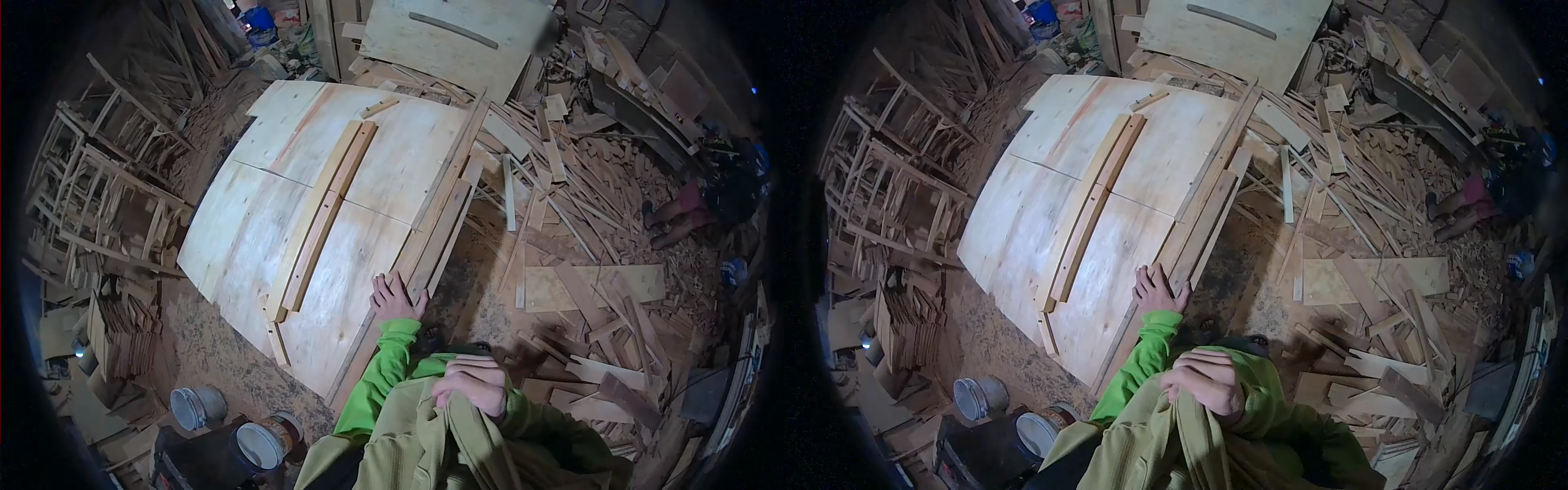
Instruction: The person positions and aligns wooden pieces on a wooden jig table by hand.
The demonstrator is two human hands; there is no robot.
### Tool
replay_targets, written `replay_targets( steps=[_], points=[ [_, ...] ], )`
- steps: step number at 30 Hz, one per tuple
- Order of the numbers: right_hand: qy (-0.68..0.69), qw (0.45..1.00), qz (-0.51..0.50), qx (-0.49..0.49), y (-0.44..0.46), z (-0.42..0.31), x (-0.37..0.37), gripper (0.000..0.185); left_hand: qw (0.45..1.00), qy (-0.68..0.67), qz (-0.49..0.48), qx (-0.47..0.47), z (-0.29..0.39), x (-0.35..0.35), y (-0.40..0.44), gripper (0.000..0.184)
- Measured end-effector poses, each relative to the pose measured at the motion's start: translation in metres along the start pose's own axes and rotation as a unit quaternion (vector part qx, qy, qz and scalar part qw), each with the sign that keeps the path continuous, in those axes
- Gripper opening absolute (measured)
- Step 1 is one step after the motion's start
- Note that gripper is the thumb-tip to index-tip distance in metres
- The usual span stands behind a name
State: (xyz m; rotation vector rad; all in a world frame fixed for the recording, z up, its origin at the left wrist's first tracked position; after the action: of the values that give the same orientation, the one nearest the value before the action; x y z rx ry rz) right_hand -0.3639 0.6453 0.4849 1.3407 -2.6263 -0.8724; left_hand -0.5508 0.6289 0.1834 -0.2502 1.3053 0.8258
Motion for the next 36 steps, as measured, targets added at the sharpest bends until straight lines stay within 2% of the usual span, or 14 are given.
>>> replay_targets(
  steps=[25,28,36],
  points=[
    [-0.023,0.999,-0.015,-0.016,0.001,0.001,0.002,0.015,1.000,-0.010,-0.014,-0.004,-0.001,0.001,0.000,0.093],
    [-0.019,1.000,-0.019,-0.012,0.001,0.003,0.003,0.015,1.000,-0.005,0.016,0.011,-0.004,0.005,-0.001,0.092],
    [-0.008,1.000,-0.024,-0.008,0.007,0.006,0.005,0.014,1.000,0.003,0.017,-0.002,-0.002,0.007,-0.002,0.092]
  ],
)
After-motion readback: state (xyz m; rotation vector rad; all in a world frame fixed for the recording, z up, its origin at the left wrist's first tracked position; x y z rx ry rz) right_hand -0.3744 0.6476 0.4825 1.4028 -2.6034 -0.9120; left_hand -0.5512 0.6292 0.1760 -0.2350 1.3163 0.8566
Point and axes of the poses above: each hand's wrist, its own y-axis towards the middle knuckle, its own x-axis out of the palm, z = x × y, the point moved 5 cm from there along y, towards the middle knuckle, and after that the axes turned 1 degree about x, right-handed, at the moved point
